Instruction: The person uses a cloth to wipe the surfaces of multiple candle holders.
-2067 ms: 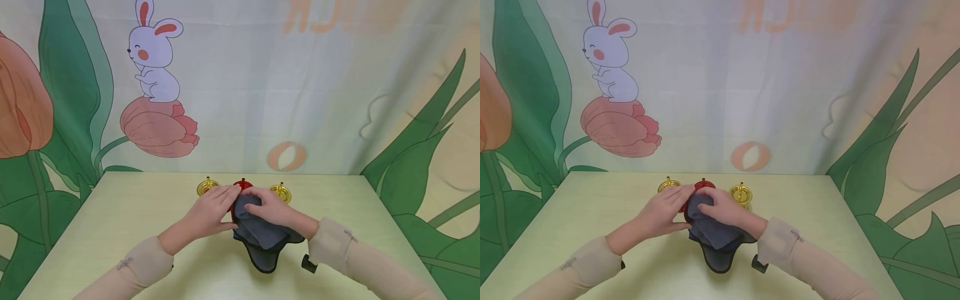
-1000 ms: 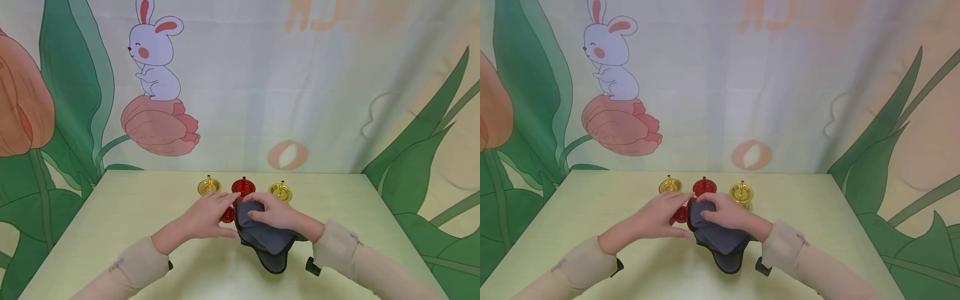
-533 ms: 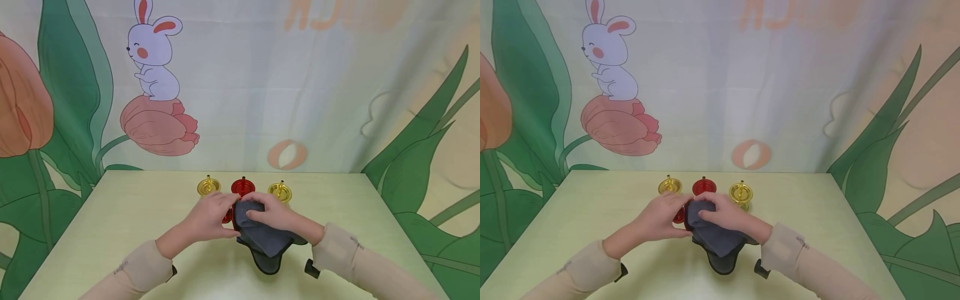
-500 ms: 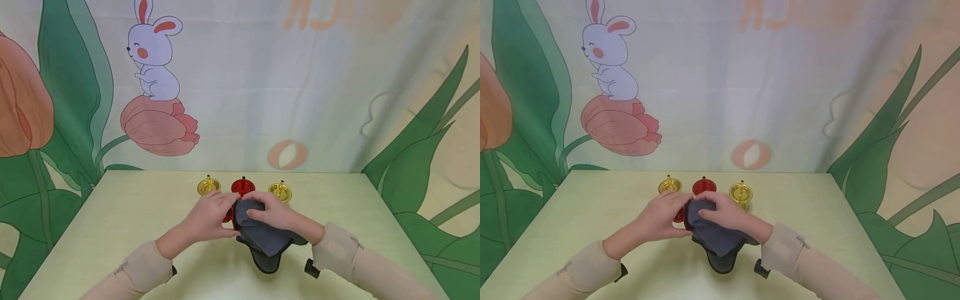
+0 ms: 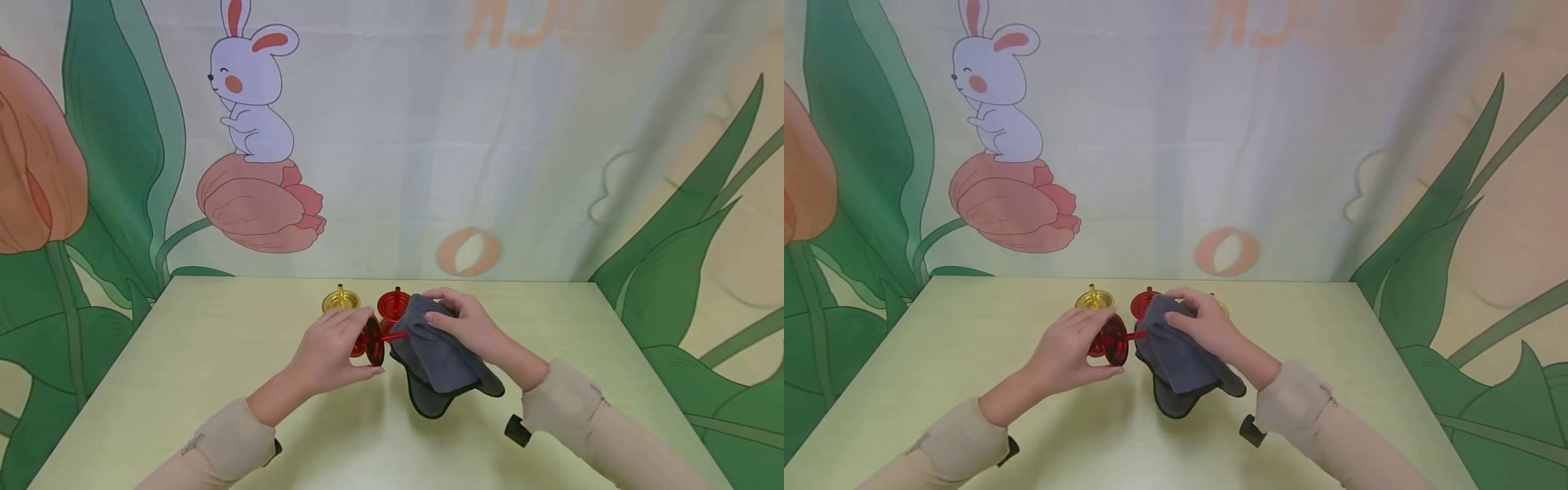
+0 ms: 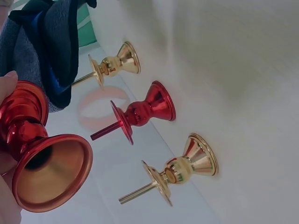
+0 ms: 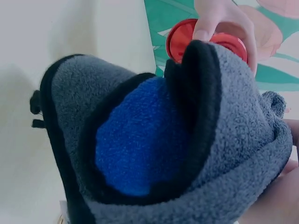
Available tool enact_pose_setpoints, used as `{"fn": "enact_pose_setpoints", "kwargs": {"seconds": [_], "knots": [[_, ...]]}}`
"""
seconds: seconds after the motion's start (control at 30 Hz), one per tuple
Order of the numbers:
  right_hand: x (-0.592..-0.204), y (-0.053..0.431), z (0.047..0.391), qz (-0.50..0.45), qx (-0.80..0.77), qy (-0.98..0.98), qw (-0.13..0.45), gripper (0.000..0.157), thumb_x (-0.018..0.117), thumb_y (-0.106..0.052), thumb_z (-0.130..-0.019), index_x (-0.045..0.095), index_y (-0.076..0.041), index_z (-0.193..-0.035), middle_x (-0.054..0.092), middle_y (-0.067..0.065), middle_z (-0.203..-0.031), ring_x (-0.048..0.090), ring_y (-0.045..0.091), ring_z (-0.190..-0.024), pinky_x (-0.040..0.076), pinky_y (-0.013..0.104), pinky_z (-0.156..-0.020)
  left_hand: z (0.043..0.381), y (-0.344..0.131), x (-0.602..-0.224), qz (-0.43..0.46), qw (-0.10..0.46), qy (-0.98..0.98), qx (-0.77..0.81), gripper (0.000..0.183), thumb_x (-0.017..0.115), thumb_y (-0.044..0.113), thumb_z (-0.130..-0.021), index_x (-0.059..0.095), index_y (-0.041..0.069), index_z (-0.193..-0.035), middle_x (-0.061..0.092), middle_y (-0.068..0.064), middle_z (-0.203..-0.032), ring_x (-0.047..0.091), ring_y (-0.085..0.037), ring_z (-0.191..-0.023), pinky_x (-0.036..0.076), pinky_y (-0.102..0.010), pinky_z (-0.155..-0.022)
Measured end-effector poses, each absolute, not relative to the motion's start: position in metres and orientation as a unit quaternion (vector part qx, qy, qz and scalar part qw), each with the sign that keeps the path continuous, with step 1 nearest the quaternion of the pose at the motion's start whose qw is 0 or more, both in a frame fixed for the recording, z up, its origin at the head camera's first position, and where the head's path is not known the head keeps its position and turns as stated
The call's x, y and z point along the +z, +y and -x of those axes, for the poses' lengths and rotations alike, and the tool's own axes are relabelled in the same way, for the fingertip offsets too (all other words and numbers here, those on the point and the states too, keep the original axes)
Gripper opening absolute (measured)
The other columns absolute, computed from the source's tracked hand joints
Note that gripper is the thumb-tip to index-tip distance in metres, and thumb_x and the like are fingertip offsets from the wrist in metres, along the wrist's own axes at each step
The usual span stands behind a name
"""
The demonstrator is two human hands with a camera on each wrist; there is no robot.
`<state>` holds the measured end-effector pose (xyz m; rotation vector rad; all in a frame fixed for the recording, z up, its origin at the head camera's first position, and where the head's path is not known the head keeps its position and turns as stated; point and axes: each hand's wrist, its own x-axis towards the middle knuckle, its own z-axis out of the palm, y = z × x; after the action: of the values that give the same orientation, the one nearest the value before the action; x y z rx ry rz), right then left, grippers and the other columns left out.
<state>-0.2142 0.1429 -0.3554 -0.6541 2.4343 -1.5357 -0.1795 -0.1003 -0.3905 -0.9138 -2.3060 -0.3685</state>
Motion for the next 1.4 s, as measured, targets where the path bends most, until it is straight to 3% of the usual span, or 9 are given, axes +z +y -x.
{"fn": "enact_pose_setpoints", "kwargs": {"seconds": [0.3,0.53,0.87,1.1,1.2,1.4], "knots": [[-0.364,0.139,0.212,0.216,-0.523,0.819,0.091,0.032,0.057,-0.011,-0.085,0.053,-0.007,-0.116,0.063,0.016,-0.096,0.057,0.016,-0.078,0.048,0.027,-0.071,0.174,-0.095,-0.391,0.324,0.308,-0.871,-0.205,0.083,0.078,0.048,-0.056,0.049,0.004,-0.12,0.061,-0.005,-0.108,0.055,-0.017,-0.1,0.046,-0.032,-0.085],[-0.368,0.13,0.206,0.24,-0.537,0.8,0.121,0.031,0.056,-0.011,-0.085,0.053,-0.009,-0.116,0.063,0.016,-0.101,0.061,0.018,-0.085,0.049,0.03,-0.077,0.168,-0.086,-0.388,0.317,0.285,-0.867,-0.257,0.088,0.08,0.045,-0.055,0.044,0.005,-0.126,0.057,-0.006,-0.116,0.053,-0.018,-0.104,0.047,-0.035,-0.085],[-0.366,0.123,0.204,0.242,-0.529,0.805,0.119,0.032,0.059,-0.012,-0.083,0.055,-0.01,-0.115,0.064,0.013,-0.102,0.059,0.019,-0.087,0.048,0.032,-0.081,0.164,-0.084,-0.39,0.311,0.225,-0.843,-0.376,0.089,0.082,0.037,-0.056,0.035,0.009,-0.127,0.056,-0.006,-0.12,0.061,-0.015,-0.097,0.052,-0.024,-0.074],[-0.362,0.121,0.203,0.257,-0.548,0.785,0.13,0.029,0.058,-0.011,-0.083,0.055,-0.008,-0.112,0.064,0.013,-0.103,0.06,0.018,-0.089,0.048,0.03,-0.081,0.16,-0.085,-0.383,0.302,0.114,-0.821,-0.47,0.079,0.08,0.034,-0.059,0.038,0.013,-0.123,0.055,-0.002,-0.124,0.057,-0.016,-0.107,0.051,-0.018,-0.066],[-0.361,0.121,0.203,0.256,-0.565,0.77,0.146,0.031,0.059,-0.009,-0.082,0.055,-0.005,-0.112,0.063,0.015,-0.102,0.061,0.019,-0.088,0.049,0.031,-0.08,0.159,-0.085,-0.379,0.287,0.059,-0.808,-0.511,0.074,0.079,0.03,-0.063,0.04,0.014,-0.124,0.052,-0.003,-0.127,0.054,-0.02,-0.112,0.051,-0.019,-0.069],[-0.361,0.121,0.203,0.228,-0.59,0.756,0.168,0.034,0.058,-0.004,-0.08,0.053,-0.002,-0.114,0.062,0.015,-0.103,0.059,0.018,-0.089,0.05,0.035,-0.08,0.16,-0.088,-0.375,0.275,0.014,-0.795,-0.54,0.065,0.072,0.031,-0.072,0.045,0.014,-0.129,0.036,-0.005,-0.14,0.041,-0.028,-0.123,0.052,-0.021,-0.069]]}}
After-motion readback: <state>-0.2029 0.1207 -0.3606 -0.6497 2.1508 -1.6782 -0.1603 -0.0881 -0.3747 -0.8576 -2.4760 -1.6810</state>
